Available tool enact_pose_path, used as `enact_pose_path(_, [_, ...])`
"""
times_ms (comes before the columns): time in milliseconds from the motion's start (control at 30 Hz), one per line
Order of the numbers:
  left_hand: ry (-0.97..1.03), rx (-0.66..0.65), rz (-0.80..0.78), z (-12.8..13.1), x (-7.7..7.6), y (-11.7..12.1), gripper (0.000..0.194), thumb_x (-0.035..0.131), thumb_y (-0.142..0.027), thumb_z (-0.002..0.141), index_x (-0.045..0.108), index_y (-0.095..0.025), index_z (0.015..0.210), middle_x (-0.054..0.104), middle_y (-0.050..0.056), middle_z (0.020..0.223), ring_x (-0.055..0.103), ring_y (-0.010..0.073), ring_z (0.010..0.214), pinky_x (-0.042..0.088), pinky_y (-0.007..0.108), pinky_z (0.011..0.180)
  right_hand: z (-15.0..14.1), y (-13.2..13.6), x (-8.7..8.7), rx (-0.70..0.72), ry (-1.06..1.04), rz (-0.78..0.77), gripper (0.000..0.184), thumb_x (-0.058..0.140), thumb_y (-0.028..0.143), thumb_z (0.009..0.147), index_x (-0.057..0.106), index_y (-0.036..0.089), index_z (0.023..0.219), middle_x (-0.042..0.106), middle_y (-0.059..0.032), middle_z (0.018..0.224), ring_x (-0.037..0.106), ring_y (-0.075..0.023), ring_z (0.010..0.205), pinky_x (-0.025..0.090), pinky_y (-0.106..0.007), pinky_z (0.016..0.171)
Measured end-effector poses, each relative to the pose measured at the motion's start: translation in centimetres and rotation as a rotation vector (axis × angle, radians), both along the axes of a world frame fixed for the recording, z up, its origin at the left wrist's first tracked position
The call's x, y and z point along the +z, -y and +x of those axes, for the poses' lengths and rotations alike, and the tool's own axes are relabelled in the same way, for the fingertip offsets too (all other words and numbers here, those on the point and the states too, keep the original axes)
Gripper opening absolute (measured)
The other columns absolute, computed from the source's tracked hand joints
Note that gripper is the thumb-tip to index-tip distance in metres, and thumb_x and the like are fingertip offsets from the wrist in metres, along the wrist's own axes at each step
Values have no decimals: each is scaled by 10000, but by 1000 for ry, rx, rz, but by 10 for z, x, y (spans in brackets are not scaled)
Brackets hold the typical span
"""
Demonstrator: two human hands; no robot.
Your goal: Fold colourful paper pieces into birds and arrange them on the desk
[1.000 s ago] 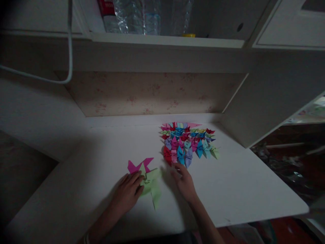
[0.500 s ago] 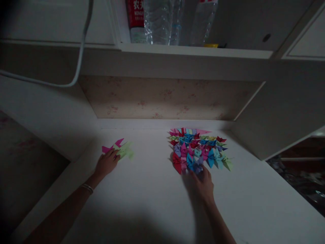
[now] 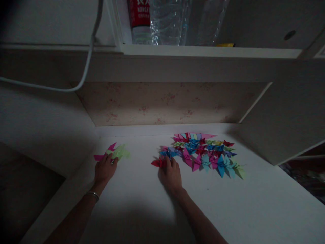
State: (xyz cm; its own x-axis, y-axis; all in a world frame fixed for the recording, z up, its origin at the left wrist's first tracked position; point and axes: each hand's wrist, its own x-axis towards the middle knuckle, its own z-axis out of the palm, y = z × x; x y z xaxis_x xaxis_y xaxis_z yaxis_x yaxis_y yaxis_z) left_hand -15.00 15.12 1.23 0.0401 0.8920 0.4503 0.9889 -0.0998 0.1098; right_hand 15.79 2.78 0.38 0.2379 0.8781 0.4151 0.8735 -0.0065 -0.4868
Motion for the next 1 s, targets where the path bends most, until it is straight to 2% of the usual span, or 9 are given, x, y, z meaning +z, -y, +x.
enact_pose_path(133, [-6,21,-2,1,1,0,368,438,-377,872,580,-159,1133,571,154,1199,531,296,1086,387,416,911,-47,-61,3,123,38,-48,518,499,207,828,411,132,1333,408,-208,1346,473,-323,1136,390,-506,958])
enact_pose_path(267, [26,24,-22,2,3,0,368,435,-379,873,568,-163,1139,578,142,1188,536,285,1077,376,406,925,-95,-118,9,375,37,-162,565,486,179,838,343,44,1367,330,-260,1397,462,-319,1185,416,-434,960])
enact_pose_path(400, [35,16,-5,1,-1,-3,374,420,-382,880,567,-145,1129,562,155,1211,529,290,1083,371,402,933,-123,-144,22,666,111,-138,595,511,141,812,357,192,1385,281,-101,1487,408,-227,1271,406,-318,998])
enact_pose_path(500, [5,33,16,-1,-6,-6,395,407,-394,886,555,-132,1143,536,168,1246,530,295,1080,383,397,918,-115,-139,31,794,142,-62,638,479,108,808,309,201,1416,219,-55,1524,323,-192,1335,345,-308,1058])
enact_pose_path(600, [-7,28,28,-2,-8,-7,414,407,-399,887,545,-121,1161,519,179,1266,527,300,1086,388,396,915,-75,-119,35,709,120,4,641,436,66,793,335,213,1408,311,-23,1491,376,-164,1302,351,-289,1055])
enact_pose_path(700, [-19,7,15,-2,-8,-7,405,404,-400,890,553,-127,1149,540,171,1234,538,298,1066,402,394,896,-4,-89,33,527,78,20,558,422,77,795,439,208,1338,468,-41,1384,491,-182,1199,421,-305,986])
enact_pose_path(800, [-43,11,20,-1,-7,-6,417,395,-414,893,559,-119,1137,543,178,1226,548,299,1052,417,396,876,82,-53,34,222,3,66,397,415,146,822,562,200,1188,640,-67,1127,603,-198,995,486,-326,867])
enact_pose_path(900, [-34,13,42,-1,-7,-5,429,397,-425,891,558,-115,1140,528,187,1251,546,307,1056,420,410,876,167,-7,40,-30,-25,130,344,406,241,847,589,134,1118,638,-146,1030,614,-255,869,485,-419,789])
enact_pose_path(1000, [41,-31,29,-1,-5,-3,405,423,-412,875,559,-126,1128,536,177,1241,529,317,1080,415,427,881,236,44,42,-371,-30,233,327,481,341,814,624,166,1049,643,-105,947,603,-227,758,477,-382,738])
